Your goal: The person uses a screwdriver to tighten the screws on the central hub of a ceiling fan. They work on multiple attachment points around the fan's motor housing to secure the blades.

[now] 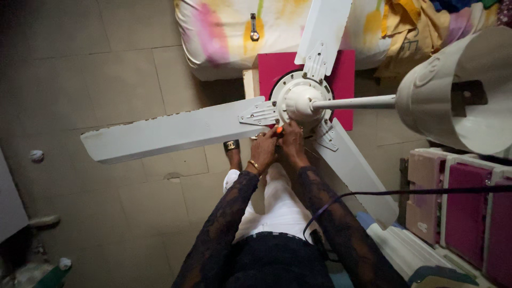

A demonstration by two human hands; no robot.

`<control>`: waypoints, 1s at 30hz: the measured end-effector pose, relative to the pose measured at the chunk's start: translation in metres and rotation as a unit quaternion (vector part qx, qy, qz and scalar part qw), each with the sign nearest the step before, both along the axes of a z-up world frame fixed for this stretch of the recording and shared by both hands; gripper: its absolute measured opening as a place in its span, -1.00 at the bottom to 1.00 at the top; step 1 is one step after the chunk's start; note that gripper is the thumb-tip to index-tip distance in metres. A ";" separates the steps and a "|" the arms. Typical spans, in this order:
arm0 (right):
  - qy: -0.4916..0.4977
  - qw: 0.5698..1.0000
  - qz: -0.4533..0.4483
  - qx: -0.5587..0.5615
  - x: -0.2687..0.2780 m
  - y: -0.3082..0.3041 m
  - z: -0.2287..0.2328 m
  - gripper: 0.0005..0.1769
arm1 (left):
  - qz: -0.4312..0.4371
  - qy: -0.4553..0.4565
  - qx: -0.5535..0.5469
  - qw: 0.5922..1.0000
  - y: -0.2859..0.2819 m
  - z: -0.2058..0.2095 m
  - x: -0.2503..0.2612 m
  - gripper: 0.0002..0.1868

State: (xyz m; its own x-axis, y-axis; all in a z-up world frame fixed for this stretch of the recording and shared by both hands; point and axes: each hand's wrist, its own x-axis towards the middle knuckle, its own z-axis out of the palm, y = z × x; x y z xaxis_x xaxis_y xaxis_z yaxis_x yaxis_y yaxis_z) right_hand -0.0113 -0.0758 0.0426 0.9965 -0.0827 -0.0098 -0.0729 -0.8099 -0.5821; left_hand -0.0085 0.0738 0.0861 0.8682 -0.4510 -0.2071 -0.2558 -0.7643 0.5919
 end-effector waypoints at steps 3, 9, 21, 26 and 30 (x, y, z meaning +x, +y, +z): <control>0.008 0.998 -0.043 0.040 -0.005 0.006 0.010 -0.75 | -0.028 -0.009 0.047 0.998 0.002 0.000 -0.002 -0.67; 0.046 0.992 -0.115 0.028 -0.005 0.001 0.006 -0.76 | -0.008 -0.005 0.021 1.000 0.000 0.000 -0.003 -0.73; 0.019 0.998 -0.051 0.009 -0.003 0.006 0.003 -0.77 | -0.015 -0.001 0.018 1.000 0.001 -0.007 -0.003 -0.71; 0.022 0.993 -0.114 0.015 -0.005 0.003 -0.002 -0.73 | -0.018 0.014 0.022 0.999 0.001 -0.005 -0.001 -0.75; 0.091 0.990 -0.108 0.001 0.003 0.001 -0.021 -0.79 | -0.017 0.025 0.017 0.999 0.003 -0.002 0.002 -0.72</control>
